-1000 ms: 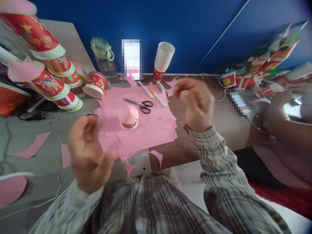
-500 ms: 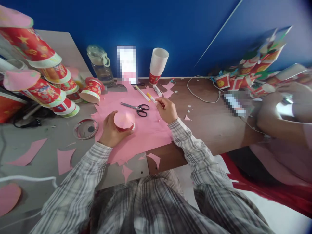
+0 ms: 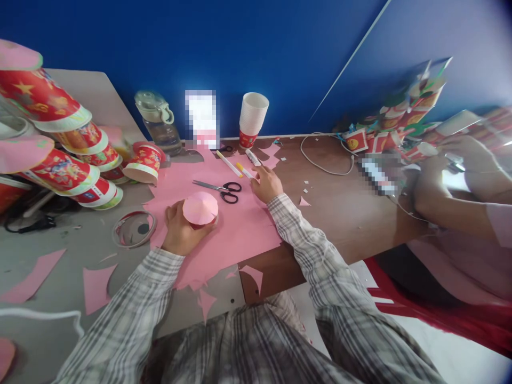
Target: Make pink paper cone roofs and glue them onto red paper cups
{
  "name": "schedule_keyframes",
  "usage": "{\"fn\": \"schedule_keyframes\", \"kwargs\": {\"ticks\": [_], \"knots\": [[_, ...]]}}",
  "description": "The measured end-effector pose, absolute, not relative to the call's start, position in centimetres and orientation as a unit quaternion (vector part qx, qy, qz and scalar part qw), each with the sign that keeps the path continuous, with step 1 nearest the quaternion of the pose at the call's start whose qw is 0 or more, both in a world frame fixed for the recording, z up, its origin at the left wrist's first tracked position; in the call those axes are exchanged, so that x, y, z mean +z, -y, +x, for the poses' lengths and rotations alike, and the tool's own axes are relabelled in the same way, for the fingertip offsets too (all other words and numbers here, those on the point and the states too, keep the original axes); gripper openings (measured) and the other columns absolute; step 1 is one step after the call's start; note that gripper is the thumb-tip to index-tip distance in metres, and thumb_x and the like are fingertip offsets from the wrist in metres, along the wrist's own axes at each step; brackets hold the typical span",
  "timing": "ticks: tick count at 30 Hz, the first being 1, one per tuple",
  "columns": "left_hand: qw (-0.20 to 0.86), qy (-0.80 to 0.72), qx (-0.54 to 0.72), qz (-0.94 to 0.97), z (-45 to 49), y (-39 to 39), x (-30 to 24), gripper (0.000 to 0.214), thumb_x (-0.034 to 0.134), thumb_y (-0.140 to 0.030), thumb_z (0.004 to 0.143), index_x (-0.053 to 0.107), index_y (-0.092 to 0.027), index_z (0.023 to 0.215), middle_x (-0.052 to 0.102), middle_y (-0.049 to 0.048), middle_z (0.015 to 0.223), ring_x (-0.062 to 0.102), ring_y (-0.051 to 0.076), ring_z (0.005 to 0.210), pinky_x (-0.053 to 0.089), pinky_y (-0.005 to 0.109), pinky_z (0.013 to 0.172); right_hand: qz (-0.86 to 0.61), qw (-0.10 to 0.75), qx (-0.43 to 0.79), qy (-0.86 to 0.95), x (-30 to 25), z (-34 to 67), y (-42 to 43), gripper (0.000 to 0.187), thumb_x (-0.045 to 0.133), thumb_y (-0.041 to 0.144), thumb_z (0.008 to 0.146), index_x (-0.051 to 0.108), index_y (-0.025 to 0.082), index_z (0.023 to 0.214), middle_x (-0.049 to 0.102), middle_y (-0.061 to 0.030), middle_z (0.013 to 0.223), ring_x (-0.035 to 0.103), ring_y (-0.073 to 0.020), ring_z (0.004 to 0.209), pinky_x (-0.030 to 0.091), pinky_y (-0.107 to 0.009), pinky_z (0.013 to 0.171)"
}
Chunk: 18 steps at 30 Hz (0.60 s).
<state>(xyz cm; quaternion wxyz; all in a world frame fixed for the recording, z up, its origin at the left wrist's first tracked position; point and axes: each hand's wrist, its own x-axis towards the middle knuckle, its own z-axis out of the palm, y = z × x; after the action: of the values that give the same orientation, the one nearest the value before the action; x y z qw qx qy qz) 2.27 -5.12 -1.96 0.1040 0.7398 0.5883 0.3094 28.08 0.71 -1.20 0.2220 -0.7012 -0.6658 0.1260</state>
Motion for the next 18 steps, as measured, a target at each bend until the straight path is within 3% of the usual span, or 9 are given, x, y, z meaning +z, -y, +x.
{"fn": "schedule_keyframes", "kwargs": {"ticks": [9,18], "knots": [[0.111,-0.59,0.292,0.744,2.17,5.25,-2.12,0.079,0.068,-0.053,0.044,0.037,-0.016,0.107,0.048,0.0162,0.108,0.041,0.034,0.106,0.025,0.056,0.094,-0.708,0.167,0.118,0.676,-1.89,28.13,-0.83,0.049,0.049,0.018,0.087,0.06,0.008,0.134,0.068,-0.0212,0.126,0.058,-0.0319,0.112,0.045,-0.044,0.101],[0.115,-0.596,0.288,0.741,2.26,5.26,-2.07,0.081,0.068,-0.054,0.042,0.038,-0.015,0.107,0.05,0.0173,0.109,0.041,0.035,0.109,0.018,0.057,0.097,-0.701,0.198,0.127,0.673,-1.92,28.37,-0.89,0.05,0.045,0.019,0.088,0.057,0.008,0.136,0.07,-0.0177,0.118,0.059,-0.0268,0.106,0.046,-0.039,0.098]]}}
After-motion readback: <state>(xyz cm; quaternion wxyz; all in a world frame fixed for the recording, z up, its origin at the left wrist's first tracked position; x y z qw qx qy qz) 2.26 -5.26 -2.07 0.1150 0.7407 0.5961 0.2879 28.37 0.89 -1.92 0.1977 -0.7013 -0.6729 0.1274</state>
